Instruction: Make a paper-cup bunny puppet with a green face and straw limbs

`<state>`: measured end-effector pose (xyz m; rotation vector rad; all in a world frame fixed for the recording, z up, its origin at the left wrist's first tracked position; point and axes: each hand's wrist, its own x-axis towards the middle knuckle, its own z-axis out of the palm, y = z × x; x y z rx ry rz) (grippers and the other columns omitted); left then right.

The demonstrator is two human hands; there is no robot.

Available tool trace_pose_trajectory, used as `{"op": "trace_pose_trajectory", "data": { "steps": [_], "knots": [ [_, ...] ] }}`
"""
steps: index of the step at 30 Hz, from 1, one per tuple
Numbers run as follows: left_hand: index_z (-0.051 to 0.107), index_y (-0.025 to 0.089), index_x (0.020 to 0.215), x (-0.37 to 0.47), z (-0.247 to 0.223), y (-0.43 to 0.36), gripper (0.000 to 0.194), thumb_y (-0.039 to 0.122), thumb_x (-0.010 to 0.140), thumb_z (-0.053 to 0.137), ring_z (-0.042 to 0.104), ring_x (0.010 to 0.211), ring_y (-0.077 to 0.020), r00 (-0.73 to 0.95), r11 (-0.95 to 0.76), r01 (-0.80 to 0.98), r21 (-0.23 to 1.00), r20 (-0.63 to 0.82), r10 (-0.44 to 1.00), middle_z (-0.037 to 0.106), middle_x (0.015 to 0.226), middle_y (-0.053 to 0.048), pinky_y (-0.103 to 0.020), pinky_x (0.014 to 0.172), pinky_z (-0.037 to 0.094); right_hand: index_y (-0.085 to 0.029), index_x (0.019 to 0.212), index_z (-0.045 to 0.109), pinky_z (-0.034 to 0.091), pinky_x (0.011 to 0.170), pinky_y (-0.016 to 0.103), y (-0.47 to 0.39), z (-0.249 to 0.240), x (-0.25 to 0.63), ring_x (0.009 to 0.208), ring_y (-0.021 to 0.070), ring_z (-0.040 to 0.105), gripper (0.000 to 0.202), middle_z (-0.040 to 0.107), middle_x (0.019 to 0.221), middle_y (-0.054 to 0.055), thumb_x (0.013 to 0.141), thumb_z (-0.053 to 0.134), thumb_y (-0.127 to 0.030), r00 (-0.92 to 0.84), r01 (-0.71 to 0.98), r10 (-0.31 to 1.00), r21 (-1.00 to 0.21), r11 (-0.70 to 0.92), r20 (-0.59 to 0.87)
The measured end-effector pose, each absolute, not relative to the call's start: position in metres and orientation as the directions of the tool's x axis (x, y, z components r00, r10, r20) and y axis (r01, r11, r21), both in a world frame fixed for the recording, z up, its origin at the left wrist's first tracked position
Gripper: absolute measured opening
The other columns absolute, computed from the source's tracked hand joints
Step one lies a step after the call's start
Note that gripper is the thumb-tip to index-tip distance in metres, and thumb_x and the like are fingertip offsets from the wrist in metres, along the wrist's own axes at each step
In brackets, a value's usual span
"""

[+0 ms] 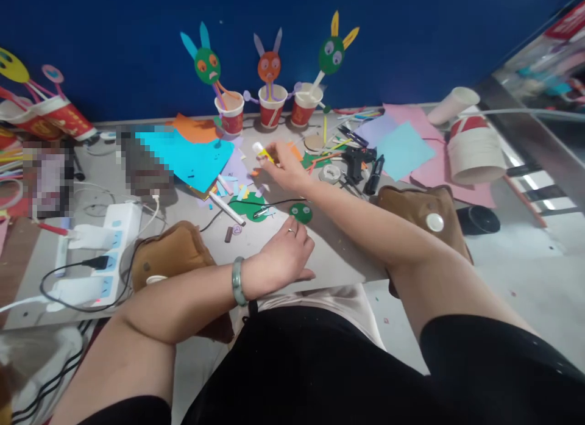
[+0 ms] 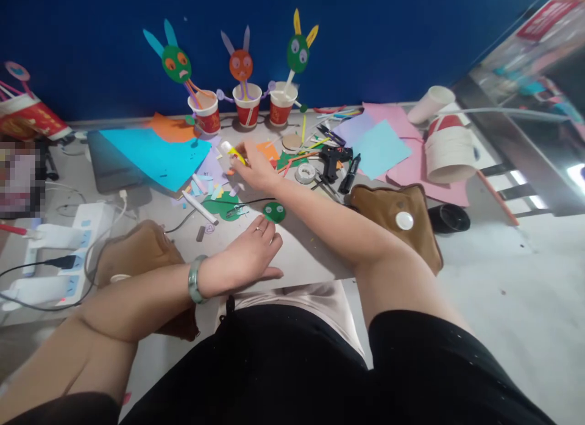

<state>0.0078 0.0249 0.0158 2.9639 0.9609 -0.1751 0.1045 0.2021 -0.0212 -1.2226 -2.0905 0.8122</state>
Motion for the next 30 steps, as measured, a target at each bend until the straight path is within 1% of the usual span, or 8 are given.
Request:
{"op": "trace_pose_trajectory", "data": {
  "steps": [4, 7, 16, 20, 22, 23, 27, 30],
  "knots": [
    [0.074, 0.0, 0.127, 0.009, 0.015, 0.025, 0.074, 0.07, 0.101, 0.07, 0.071, 0.138, -0.0405, 0.802, -0.809, 0.587, -0.014, -0.123, 0.584, 0.076, 0.136, -0.032, -0.056, 0.128, 0.042, -0.027, 0.112, 0.068, 0.055, 0.107, 0.049, 0.232, -0.02, 0.087, 0.112, 0.029, 0.063, 0.015, 0.074, 0.12, 0.01, 0.101, 0.071, -0.037, -0.32, 0.658, 0.919, -0.644, 0.389, 0.229],
    [0.073, -0.001, 0.13, 0.01, 0.016, 0.025, 0.075, 0.069, 0.103, 0.066, 0.07, 0.139, -0.0397, 0.801, -0.81, 0.586, -0.02, -0.139, 0.582, 0.075, 0.138, -0.033, -0.055, 0.129, 0.042, -0.027, 0.121, 0.066, 0.056, 0.102, 0.049, 0.241, -0.021, 0.083, 0.103, 0.0278, 0.063, 0.02, 0.075, 0.113, 0.009, 0.102, 0.065, -0.031, -0.267, 0.663, 0.94, -0.667, 0.34, 0.214],
    [0.072, -0.002, 0.132, 0.011, 0.022, 0.027, 0.075, 0.067, 0.106, 0.061, 0.073, 0.137, -0.0393, 0.796, -0.815, 0.578, -0.039, -0.193, 0.574, 0.074, 0.141, -0.035, -0.053, 0.129, 0.042, -0.023, 0.112, 0.06, 0.052, 0.097, 0.041, 0.247, -0.018, 0.071, 0.097, 0.0255, 0.064, 0.017, 0.076, 0.11, 0.01, 0.096, 0.065, -0.02, -0.373, 0.722, 0.924, -0.598, 0.347, 0.086],
    [0.074, 0.001, 0.126, 0.01, 0.024, 0.028, 0.071, 0.068, 0.105, 0.063, 0.073, 0.136, -0.0395, 0.803, -0.818, 0.573, -0.043, -0.171, 0.571, 0.077, 0.136, -0.032, -0.054, 0.127, 0.043, -0.019, 0.128, 0.063, 0.052, 0.09, 0.039, 0.245, -0.008, 0.075, 0.093, 0.0264, 0.067, 0.038, 0.078, 0.108, 0.01, 0.092, 0.076, -0.021, -0.383, 0.746, 0.924, -0.584, 0.32, 0.017],
    [0.075, 0.001, 0.124, 0.009, 0.023, 0.028, 0.069, 0.067, 0.106, 0.063, 0.075, 0.132, -0.0392, 0.807, -0.82, 0.57, -0.042, -0.158, 0.569, 0.077, 0.134, -0.032, -0.055, 0.127, 0.043, -0.017, 0.135, 0.065, 0.052, 0.087, 0.039, 0.245, 0.001, 0.089, 0.09, 0.0258, 0.068, 0.052, 0.08, 0.106, 0.009, 0.087, 0.084, -0.02, -0.39, 0.772, 0.921, -0.546, 0.325, -0.003],
    [0.075, 0.001, 0.123, 0.009, 0.022, 0.028, 0.069, 0.067, 0.106, 0.062, 0.076, 0.129, -0.0389, 0.808, -0.82, 0.571, -0.04, -0.148, 0.57, 0.078, 0.133, -0.032, -0.055, 0.128, 0.043, -0.017, 0.134, 0.068, 0.052, 0.087, 0.038, 0.246, 0.006, 0.1, 0.089, 0.0248, 0.068, 0.052, 0.081, 0.106, 0.009, 0.085, 0.086, -0.019, -0.39, 0.793, 0.921, -0.509, 0.334, -0.003],
    [0.074, 0.002, 0.119, 0.008, 0.016, 0.026, 0.067, 0.066, 0.107, 0.062, 0.077, 0.125, -0.0378, 0.808, -0.813, 0.581, -0.034, -0.096, 0.581, 0.078, 0.128, -0.032, -0.055, 0.128, 0.042, -0.012, 0.108, 0.081, 0.048, 0.086, 0.032, 0.253, 0.037, 0.16, 0.088, 0.0169, 0.068, 0.02, 0.082, 0.102, 0.008, 0.088, 0.081, -0.015, -0.277, 0.908, 0.961, -0.331, 0.258, -0.01],
    [0.075, 0.003, 0.119, 0.009, 0.013, 0.026, 0.066, 0.066, 0.107, 0.062, 0.077, 0.123, -0.0372, 0.81, -0.813, 0.581, -0.026, -0.083, 0.581, 0.079, 0.126, -0.03, -0.055, 0.127, 0.043, -0.007, 0.084, 0.079, 0.043, 0.09, 0.038, 0.258, 0.058, 0.214, 0.093, 0.0175, 0.067, 0.003, 0.082, 0.1, 0.015, 0.087, 0.079, -0.007, -0.118, 0.968, 0.993, -0.222, 0.116, 0.001]
  ]
}}
